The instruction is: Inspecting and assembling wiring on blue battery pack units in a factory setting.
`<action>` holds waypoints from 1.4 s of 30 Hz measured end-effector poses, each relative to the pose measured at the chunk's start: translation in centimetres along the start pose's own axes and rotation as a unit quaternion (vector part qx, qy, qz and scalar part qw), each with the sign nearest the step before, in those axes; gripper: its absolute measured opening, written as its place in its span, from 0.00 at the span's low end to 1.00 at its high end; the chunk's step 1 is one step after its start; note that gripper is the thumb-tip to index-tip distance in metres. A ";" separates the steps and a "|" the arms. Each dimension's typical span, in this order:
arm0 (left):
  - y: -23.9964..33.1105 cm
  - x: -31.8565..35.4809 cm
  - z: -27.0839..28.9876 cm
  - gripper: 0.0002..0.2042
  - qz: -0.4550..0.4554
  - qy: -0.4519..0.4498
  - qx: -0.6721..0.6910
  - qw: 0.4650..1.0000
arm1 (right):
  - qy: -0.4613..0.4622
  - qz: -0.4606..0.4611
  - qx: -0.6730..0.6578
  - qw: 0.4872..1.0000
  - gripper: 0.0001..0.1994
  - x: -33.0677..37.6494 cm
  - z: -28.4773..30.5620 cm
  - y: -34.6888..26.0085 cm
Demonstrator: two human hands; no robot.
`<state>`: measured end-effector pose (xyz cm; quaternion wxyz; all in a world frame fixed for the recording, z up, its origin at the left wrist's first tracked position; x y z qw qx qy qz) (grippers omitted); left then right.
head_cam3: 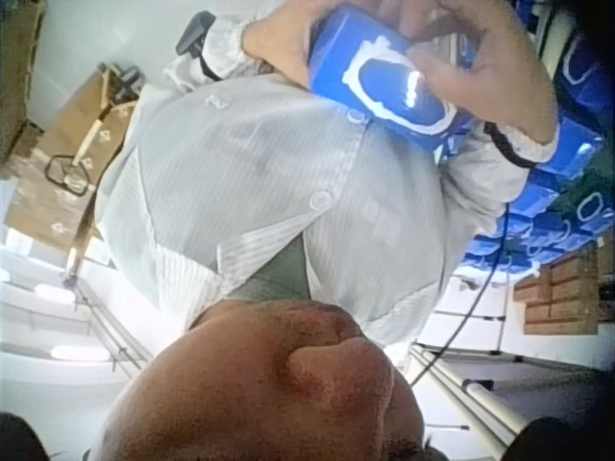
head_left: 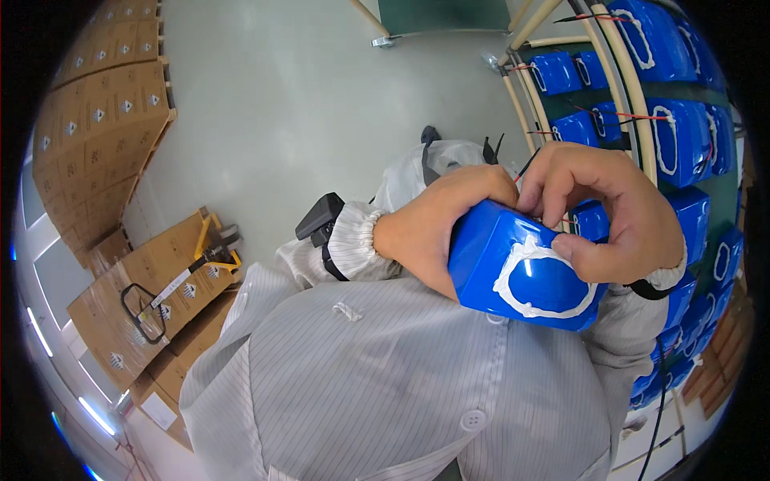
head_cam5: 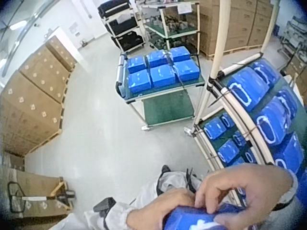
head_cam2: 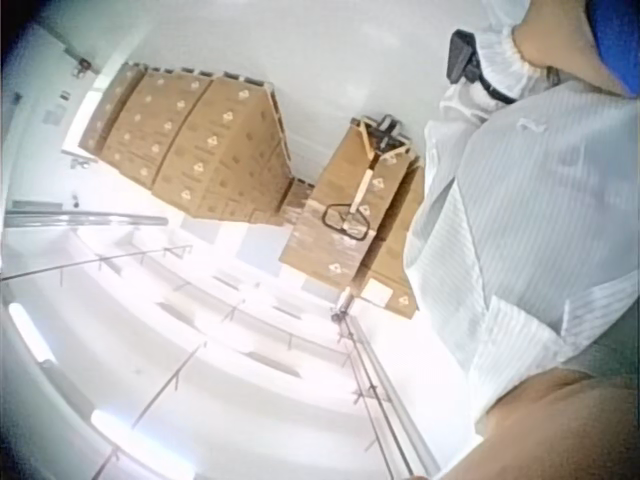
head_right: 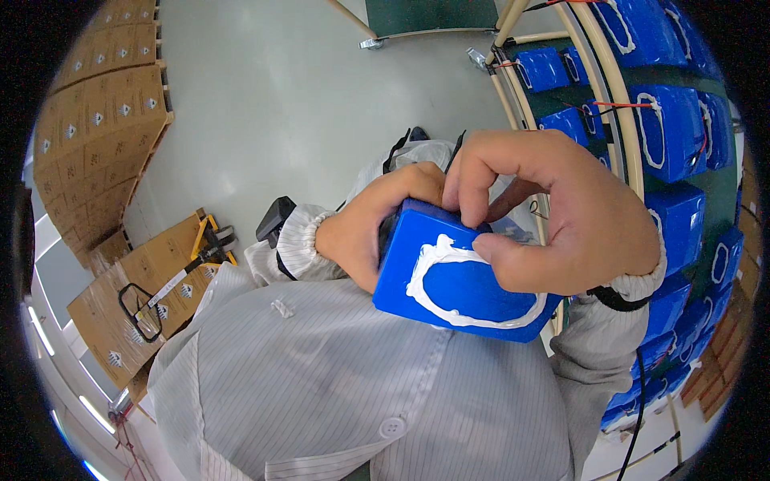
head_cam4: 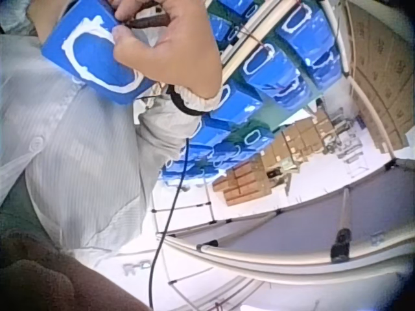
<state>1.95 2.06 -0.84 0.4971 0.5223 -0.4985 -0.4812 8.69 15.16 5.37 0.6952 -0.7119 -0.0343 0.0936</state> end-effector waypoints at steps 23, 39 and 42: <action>0.3 -0.8 0.7 0.40 0.025 -0.044 -0.025 0.998 | 0.020 0.003 0.002 1.000 0.06 -0.5 0.9 0.2; 0.2 -2.2 1.3 0.43 -0.001 -0.015 -0.023 1.000 | 0.046 0.101 0.442 0.890 0.29 2.7 2.0 -2.5; -0.7 -1.6 1.6 0.43 0.028 -0.005 -0.012 1.000 | 0.035 0.129 0.184 0.974 0.28 2.5 0.2 -1.8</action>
Point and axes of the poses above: each hand's wrist, its own x-axis away from the middle knuckle, its own z-axis out of the back of the hand, y = z × x, the point moved 7 cm from there along -x, towards the middle knuckle, and after that the axes turned 15 degrees about z, right-handed, at the moved point
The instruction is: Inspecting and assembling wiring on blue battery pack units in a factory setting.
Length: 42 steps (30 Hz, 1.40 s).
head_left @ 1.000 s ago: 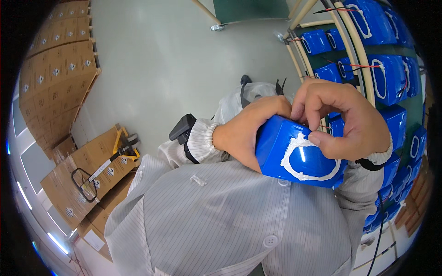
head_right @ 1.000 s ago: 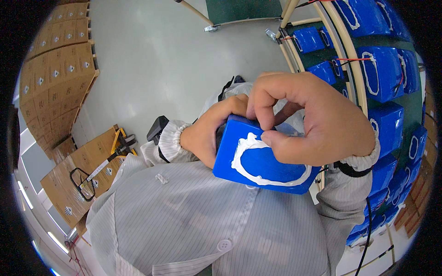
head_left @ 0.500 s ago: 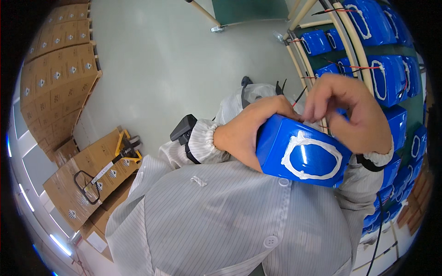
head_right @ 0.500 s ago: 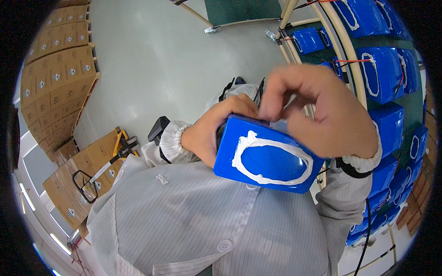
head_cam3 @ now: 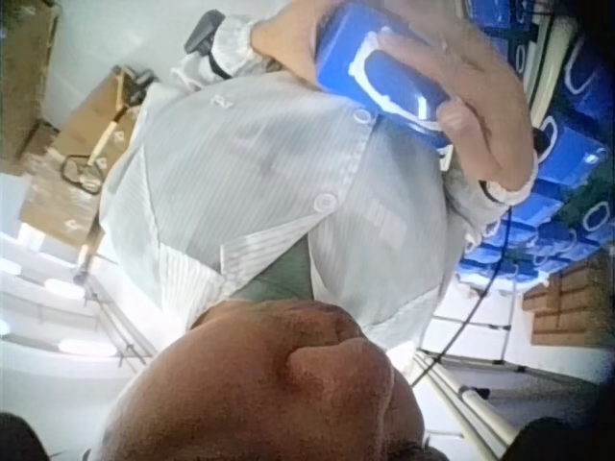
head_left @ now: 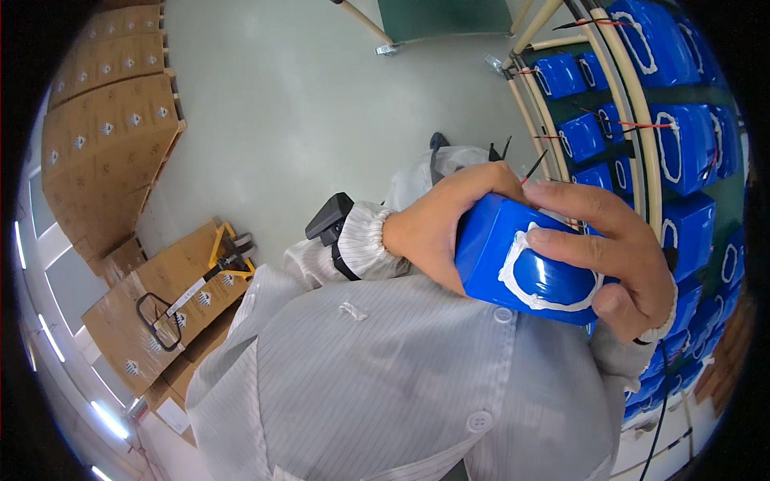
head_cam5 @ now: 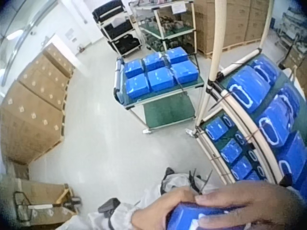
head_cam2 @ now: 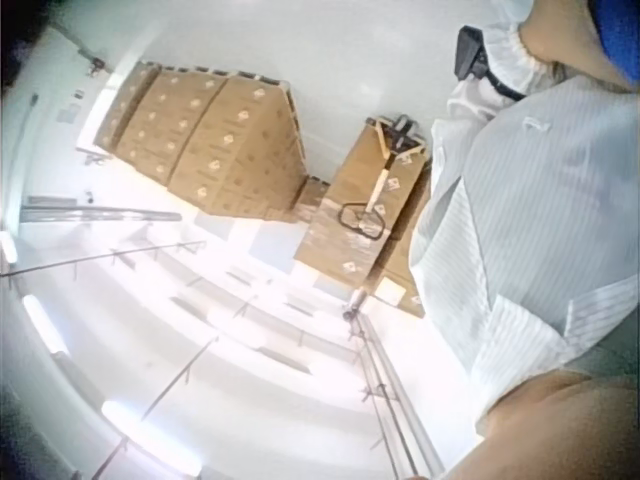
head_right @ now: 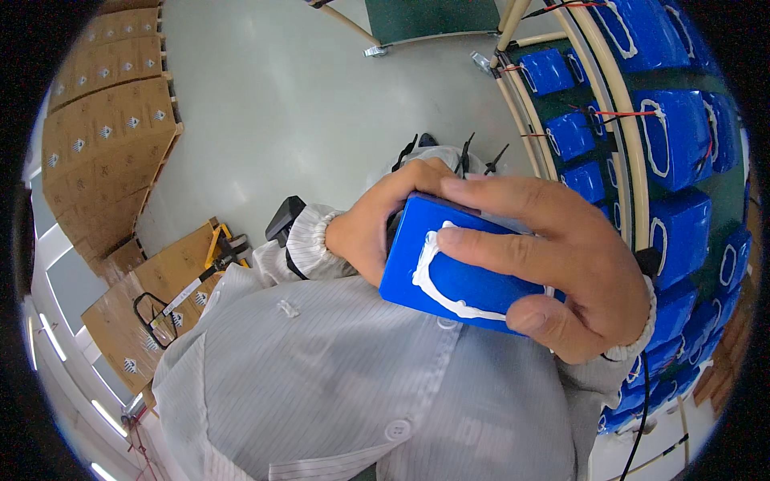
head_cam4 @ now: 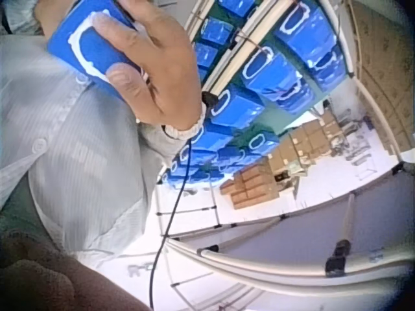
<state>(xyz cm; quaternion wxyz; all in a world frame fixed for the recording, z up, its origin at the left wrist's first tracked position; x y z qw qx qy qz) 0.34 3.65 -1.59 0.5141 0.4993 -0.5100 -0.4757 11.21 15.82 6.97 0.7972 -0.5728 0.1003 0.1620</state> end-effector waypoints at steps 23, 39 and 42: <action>0.5 -1.3 0.6 0.48 -0.070 -0.056 -0.009 0.996 | 0.015 -0.074 -0.029 0.997 0.61 5.6 0.4 0.2; 1.2 -0.7 0.0 0.47 -0.073 -0.058 -0.014 0.996 | 0.020 -0.101 -0.005 0.995 0.56 6.3 -0.7 -0.3; 1.4 -0.6 -0.1 0.47 -0.077 -0.058 -0.018 0.995 | 0.023 -0.098 0.000 0.995 0.56 6.3 -0.8 -0.4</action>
Point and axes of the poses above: each hand's wrist, its own x-axis away from the middle knuckle, its own z-axis out of the back of the hand, y = z × x, the point moved 7 cm from there along -x, towards the middle knuckle, and after that the axes turned 15 degrees about z, right-handed, at the moved point
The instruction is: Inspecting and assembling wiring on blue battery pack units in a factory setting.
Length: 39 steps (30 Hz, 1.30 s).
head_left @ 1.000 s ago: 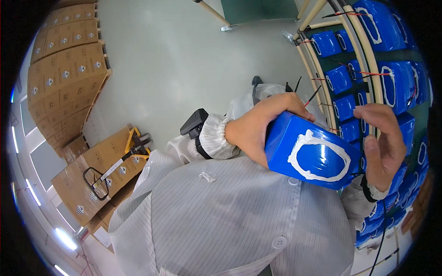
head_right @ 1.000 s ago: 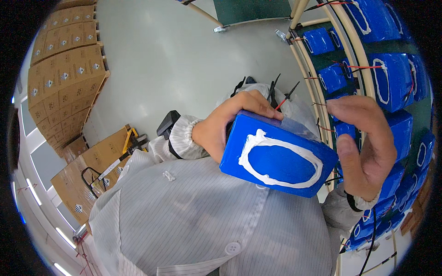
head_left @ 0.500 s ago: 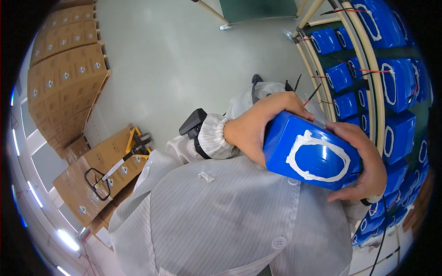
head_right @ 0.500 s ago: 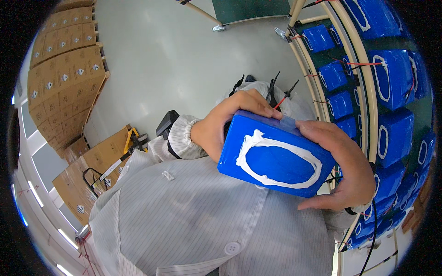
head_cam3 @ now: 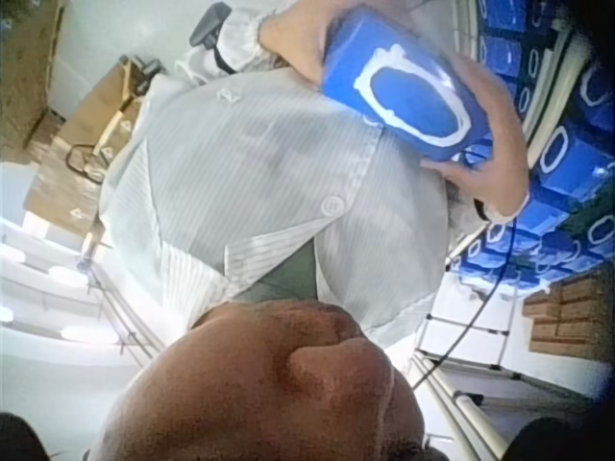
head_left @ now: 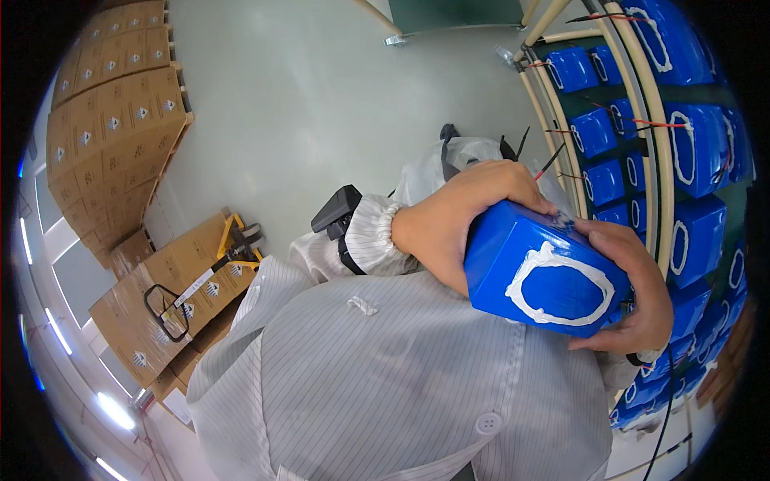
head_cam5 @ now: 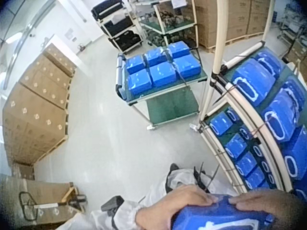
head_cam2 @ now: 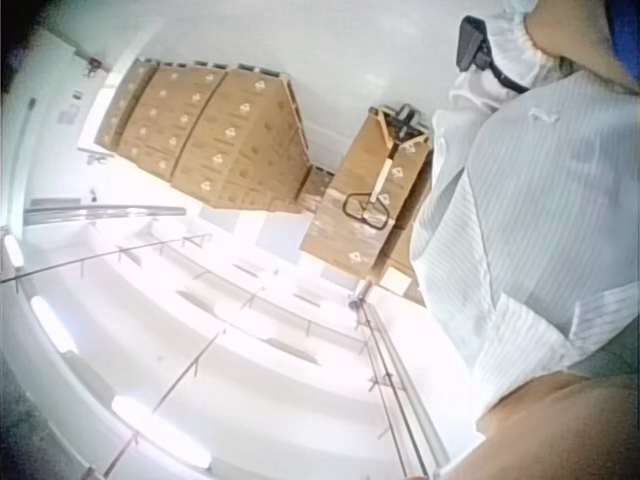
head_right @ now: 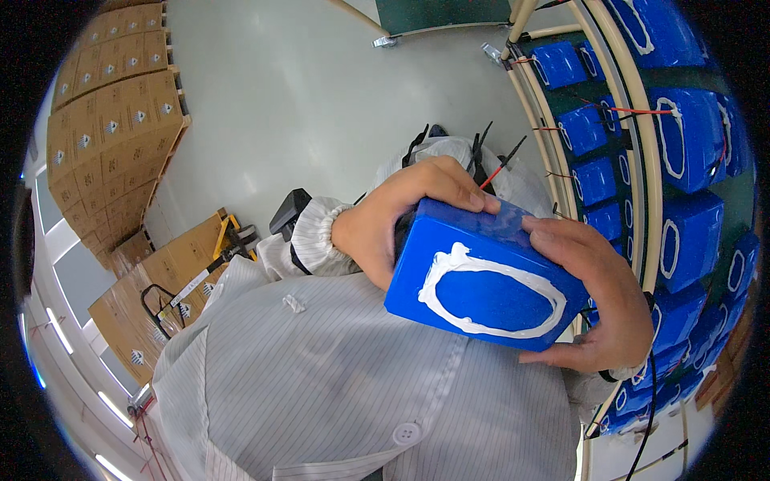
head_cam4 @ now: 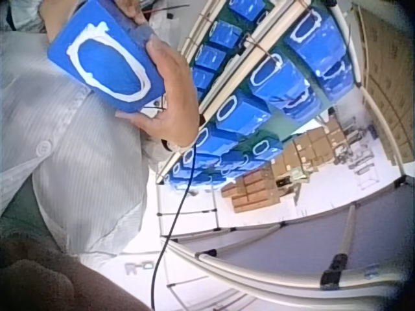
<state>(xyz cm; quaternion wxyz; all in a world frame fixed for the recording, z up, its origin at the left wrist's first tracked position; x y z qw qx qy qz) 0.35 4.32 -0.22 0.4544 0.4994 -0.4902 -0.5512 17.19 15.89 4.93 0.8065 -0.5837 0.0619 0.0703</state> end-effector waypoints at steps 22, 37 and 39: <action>-2.4 1.8 0.1 0.46 0.028 0.002 0.051 0.998 | 0.010 0.003 0.014 1.000 0.58 -0.7 -1.2 -0.1; -2.5 2.0 1.2 0.46 0.034 0.019 -0.013 0.999 | 0.014 0.004 -0.008 1.000 0.59 -1.3 -1.6 0.6; -2.6 2.1 1.4 0.48 0.043 0.020 0.004 0.999 | 0.071 -0.009 -0.045 0.996 0.64 -1.0 -1.9 1.2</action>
Point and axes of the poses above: each hand's wrist, its own x-axis away from the middle knuckle, its own z-axis out of the back of the hand, y = z × x, the point moved 7 cm from there along -x, towards the middle knuckle, and after that the axes turned 15 degrees about z, right-handed, at the moved point
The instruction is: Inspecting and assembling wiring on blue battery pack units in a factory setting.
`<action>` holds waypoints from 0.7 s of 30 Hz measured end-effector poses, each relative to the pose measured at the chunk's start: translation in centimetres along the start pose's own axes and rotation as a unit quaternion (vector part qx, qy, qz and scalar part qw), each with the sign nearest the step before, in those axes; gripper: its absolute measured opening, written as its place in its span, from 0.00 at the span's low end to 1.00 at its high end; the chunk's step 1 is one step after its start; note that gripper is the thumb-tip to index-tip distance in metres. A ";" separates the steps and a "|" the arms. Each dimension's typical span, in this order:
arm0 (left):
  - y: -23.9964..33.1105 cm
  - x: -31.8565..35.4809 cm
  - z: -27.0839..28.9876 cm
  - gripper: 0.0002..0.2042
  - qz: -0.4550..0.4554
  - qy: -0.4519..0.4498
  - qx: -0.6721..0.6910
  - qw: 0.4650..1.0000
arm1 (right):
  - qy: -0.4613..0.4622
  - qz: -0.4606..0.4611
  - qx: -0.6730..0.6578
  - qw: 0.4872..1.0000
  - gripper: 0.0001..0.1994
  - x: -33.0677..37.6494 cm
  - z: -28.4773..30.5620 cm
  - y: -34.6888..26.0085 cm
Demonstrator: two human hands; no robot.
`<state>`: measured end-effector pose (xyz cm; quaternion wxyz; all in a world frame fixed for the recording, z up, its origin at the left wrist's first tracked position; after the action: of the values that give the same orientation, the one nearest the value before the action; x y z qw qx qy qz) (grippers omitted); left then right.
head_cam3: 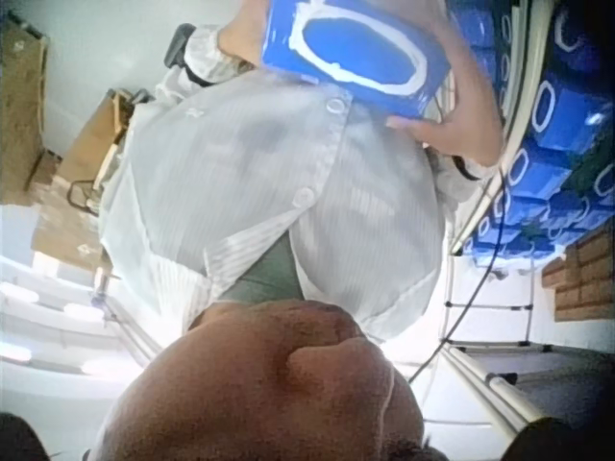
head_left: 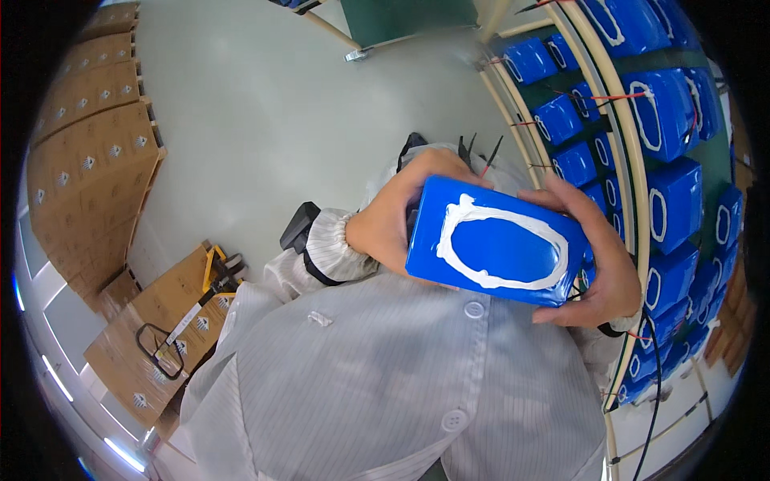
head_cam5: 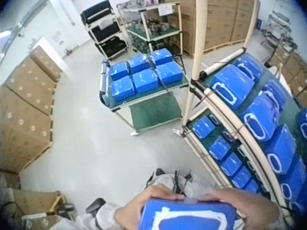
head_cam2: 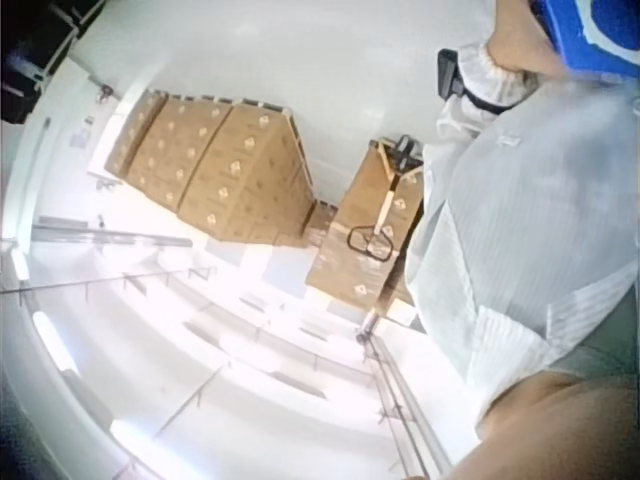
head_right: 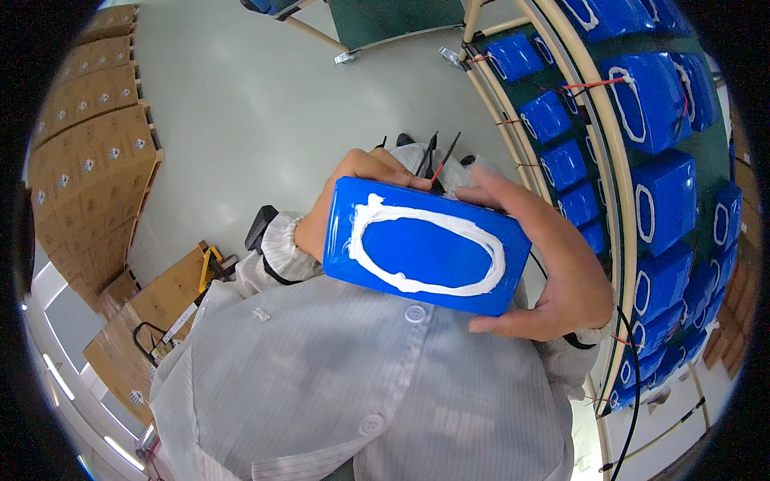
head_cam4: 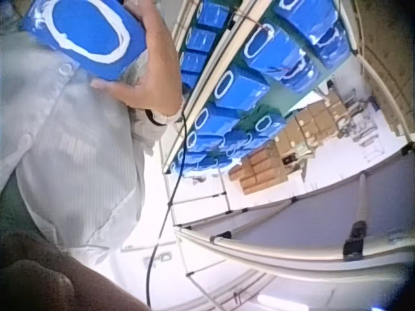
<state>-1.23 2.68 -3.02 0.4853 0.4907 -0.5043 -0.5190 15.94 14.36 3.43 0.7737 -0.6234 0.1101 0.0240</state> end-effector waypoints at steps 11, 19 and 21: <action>-1.1 0.9 1.6 0.51 0.079 0.032 0.061 0.994 | 0.181 0.053 -0.055 0.980 0.60 0.0 -3.1 4.8; -0.3 0.7 2.7 0.38 -0.024 0.041 0.062 0.997 | 0.179 0.146 -0.021 0.973 0.53 -2.4 -4.0 3.1; -1.2 1.2 2.8 0.48 -0.016 0.008 0.101 0.995 | 0.184 0.152 -0.008 0.971 0.51 -2.9 -4.4 2.8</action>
<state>-4.07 1.61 -4.18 0.4294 0.5493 -0.5421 -0.4690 11.99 11.03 0.51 0.7222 -0.5995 0.3440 0.0270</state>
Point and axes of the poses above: each hand's wrist, its own x-axis away from the middle knuckle, its own z-axis out of the back of the hand, y = z × x, the point moved 7 cm from there along -x, towards the middle knuckle, and after that the axes turned 15 degrees about z, right-handed, at the moved point
